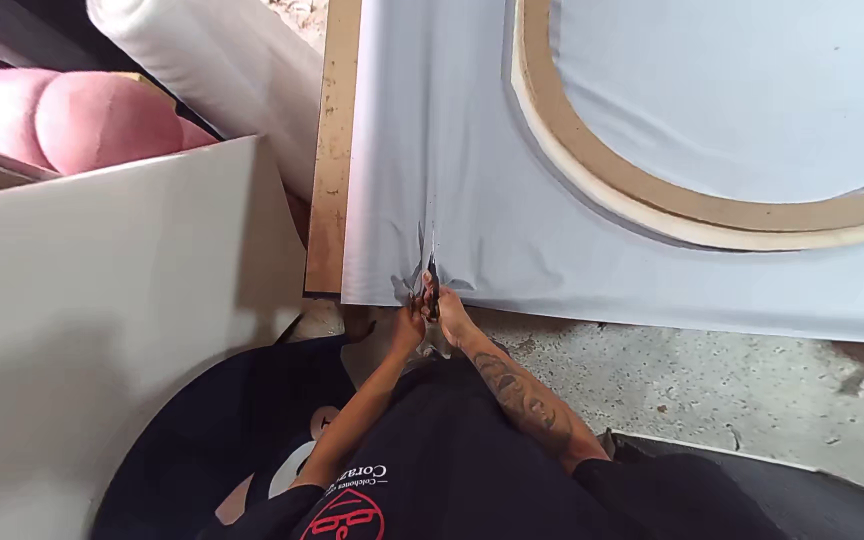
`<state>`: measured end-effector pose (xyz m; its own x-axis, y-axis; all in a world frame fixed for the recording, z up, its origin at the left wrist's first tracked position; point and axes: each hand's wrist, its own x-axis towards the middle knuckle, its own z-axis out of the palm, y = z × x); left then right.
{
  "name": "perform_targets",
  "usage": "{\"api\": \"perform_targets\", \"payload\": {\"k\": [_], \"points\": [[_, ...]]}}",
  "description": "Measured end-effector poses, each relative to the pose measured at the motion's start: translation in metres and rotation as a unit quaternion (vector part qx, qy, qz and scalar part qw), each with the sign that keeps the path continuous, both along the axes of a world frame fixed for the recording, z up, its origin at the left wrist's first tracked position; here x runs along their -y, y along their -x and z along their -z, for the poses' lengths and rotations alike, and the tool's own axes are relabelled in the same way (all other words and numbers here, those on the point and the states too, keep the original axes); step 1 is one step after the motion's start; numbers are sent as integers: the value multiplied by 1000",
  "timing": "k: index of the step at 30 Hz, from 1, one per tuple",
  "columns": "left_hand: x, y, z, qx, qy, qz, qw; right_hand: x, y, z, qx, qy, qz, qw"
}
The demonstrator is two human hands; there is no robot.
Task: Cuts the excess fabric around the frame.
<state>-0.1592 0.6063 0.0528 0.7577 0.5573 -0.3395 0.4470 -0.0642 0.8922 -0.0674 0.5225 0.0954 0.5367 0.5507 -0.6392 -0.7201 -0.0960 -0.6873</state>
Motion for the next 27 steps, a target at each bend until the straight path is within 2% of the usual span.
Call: {"api": "perform_targets", "payload": {"k": [4,11,15,18,23,27], "points": [[3,-7,-5,-46,-22,-11,999,-5,-27,1,-8,-16,-8,1000],[9,-10,0,-16,-117,-28,993,-28,-68,-2,-60,-18,-27,998],[11,-12,-3,-37,-111,-45,992,-33,-77,-5,-54,-33,-8,998],[13,-13,-3,-49,-107,-49,992,-38,-90,-1,-13,-37,4,999],[18,-18,-8,-34,-92,-69,993,-59,-127,8,-15,-27,-22,999],[18,-20,-4,-4,-90,-82,993,-72,-135,13,-26,-9,-26,999]]}}
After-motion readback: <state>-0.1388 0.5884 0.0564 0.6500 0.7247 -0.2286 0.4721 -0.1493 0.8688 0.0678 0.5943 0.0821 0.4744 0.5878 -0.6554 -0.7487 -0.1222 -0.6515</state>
